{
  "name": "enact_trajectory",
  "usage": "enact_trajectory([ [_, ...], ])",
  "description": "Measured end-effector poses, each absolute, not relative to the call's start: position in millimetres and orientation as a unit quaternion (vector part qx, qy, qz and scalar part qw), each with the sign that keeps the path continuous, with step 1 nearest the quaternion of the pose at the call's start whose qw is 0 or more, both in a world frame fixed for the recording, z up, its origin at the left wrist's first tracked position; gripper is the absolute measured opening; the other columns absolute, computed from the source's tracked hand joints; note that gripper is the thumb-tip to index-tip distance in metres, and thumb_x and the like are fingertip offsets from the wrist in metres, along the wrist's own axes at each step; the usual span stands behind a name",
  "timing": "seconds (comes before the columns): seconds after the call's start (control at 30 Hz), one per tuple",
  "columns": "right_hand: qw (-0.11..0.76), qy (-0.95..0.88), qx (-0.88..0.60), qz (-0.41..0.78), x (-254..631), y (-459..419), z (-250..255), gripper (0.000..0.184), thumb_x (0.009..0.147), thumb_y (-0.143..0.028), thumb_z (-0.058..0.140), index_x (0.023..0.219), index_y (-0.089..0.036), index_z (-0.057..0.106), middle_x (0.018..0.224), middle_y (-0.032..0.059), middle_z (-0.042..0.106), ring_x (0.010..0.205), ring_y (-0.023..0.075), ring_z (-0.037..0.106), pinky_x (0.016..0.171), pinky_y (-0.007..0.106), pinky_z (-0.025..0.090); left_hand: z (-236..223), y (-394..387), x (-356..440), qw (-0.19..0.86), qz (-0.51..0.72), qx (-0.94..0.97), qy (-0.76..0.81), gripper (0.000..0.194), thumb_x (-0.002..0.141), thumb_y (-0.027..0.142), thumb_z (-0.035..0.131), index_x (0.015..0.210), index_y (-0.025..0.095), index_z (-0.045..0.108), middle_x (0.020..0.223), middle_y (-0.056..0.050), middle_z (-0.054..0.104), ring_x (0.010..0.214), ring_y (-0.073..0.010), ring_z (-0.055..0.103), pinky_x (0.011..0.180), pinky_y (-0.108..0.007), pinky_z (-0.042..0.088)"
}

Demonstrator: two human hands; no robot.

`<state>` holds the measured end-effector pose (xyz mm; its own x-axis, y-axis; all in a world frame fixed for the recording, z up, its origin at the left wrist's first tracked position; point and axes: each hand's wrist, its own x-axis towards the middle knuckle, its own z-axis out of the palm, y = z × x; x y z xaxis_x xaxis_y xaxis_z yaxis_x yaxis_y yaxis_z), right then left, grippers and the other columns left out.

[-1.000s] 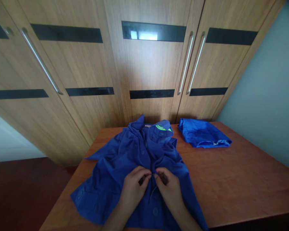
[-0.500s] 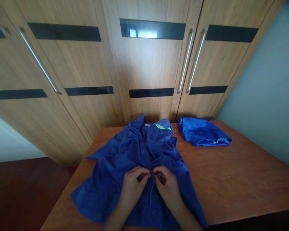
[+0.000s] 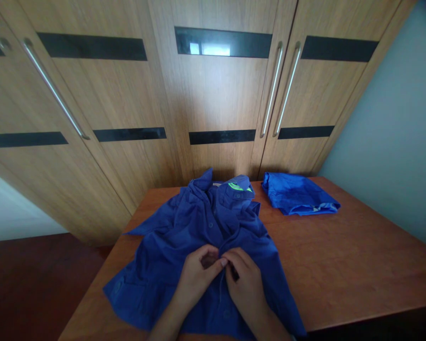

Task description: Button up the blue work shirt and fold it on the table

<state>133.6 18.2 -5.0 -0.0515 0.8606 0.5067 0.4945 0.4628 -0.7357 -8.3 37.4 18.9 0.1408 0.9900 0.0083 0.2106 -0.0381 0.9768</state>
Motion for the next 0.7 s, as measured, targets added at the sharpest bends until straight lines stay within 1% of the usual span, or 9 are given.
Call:
enact_trajectory([
  [0.2, 0.478, -0.702, -0.499, 0.172, 133.5, 15.1, -7.0, 0.029, 0.085, -0.009, 0.043, 0.097, -0.023, 0.065, 0.091, 0.0059, 0.065, 0.086, 0.0193, 0.062, 0.078, 0.031, 0.050, 15.6, 37.3, -9.1, 0.484, 0.409, 0.598, 0.491, 0.013, 0.078, 0.028, 0.061, 0.078, 0.016, 0.063, 0.074, -0.003, 0.066, 0.071, -0.0163, 0.063, 0.067, -0.025, 0.049],
  [0.3, 0.475, -0.699, -0.507, 0.171, 132.9, 14.7, -6.7, 0.027, 0.085, -0.011, 0.044, 0.098, -0.023, 0.065, 0.091, 0.0062, 0.065, 0.085, 0.0195, 0.062, 0.078, 0.031, 0.050, 16.0, 37.0, -9.1, 0.491, 0.408, 0.590, 0.493, 0.011, 0.076, 0.025, 0.061, 0.078, 0.015, 0.063, 0.075, -0.004, 0.067, 0.072, -0.0174, 0.063, 0.068, -0.027, 0.049],
  [0.4, 0.475, -0.697, -0.506, 0.179, 132.4, 15.4, -6.6, 0.024, 0.087, -0.014, 0.045, 0.096, -0.022, 0.065, 0.091, 0.0065, 0.064, 0.083, 0.0189, 0.062, 0.078, 0.031, 0.050, 15.9, 36.2, -8.1, 0.474, 0.408, 0.596, 0.504, 0.007, 0.075, 0.022, 0.060, 0.074, 0.015, 0.062, 0.071, -0.002, 0.065, 0.068, -0.0160, 0.062, 0.065, -0.025, 0.048],
  [0.5, 0.490, -0.684, -0.497, 0.209, 133.2, 17.1, -5.4, 0.022, 0.087, -0.014, 0.045, 0.094, -0.021, 0.065, 0.091, 0.0066, 0.064, 0.084, 0.0183, 0.062, 0.077, 0.030, 0.050, 15.9, 35.7, -6.5, 0.457, 0.413, 0.597, 0.514, 0.004, 0.072, 0.019, 0.060, 0.070, 0.016, 0.059, 0.066, 0.001, 0.062, 0.062, -0.0130, 0.058, 0.061, -0.022, 0.046],
  [0.63, 0.531, -0.643, -0.485, 0.263, 135.9, 19.0, -1.6, 0.020, 0.087, -0.017, 0.048, 0.090, -0.021, 0.066, 0.087, 0.0055, 0.066, 0.081, 0.0177, 0.062, 0.071, 0.027, 0.051, 18.3, 36.2, -5.0, 0.464, 0.421, 0.582, 0.519, 0.009, 0.070, 0.021, 0.063, 0.067, 0.017, 0.055, 0.061, 0.003, 0.057, 0.058, -0.0109, 0.055, 0.056, -0.020, 0.042],
  [0.7, 0.542, -0.635, -0.480, 0.268, 136.8, 19.1, -0.3, 0.020, 0.086, -0.018, 0.049, 0.090, -0.022, 0.068, 0.087, 0.0050, 0.066, 0.080, 0.0176, 0.063, 0.071, 0.027, 0.051, 19.8, 36.6, -4.9, 0.474, 0.418, 0.578, 0.516, 0.010, 0.070, 0.022, 0.063, 0.067, 0.017, 0.055, 0.061, 0.003, 0.057, 0.057, -0.0105, 0.054, 0.055, -0.019, 0.041],
])
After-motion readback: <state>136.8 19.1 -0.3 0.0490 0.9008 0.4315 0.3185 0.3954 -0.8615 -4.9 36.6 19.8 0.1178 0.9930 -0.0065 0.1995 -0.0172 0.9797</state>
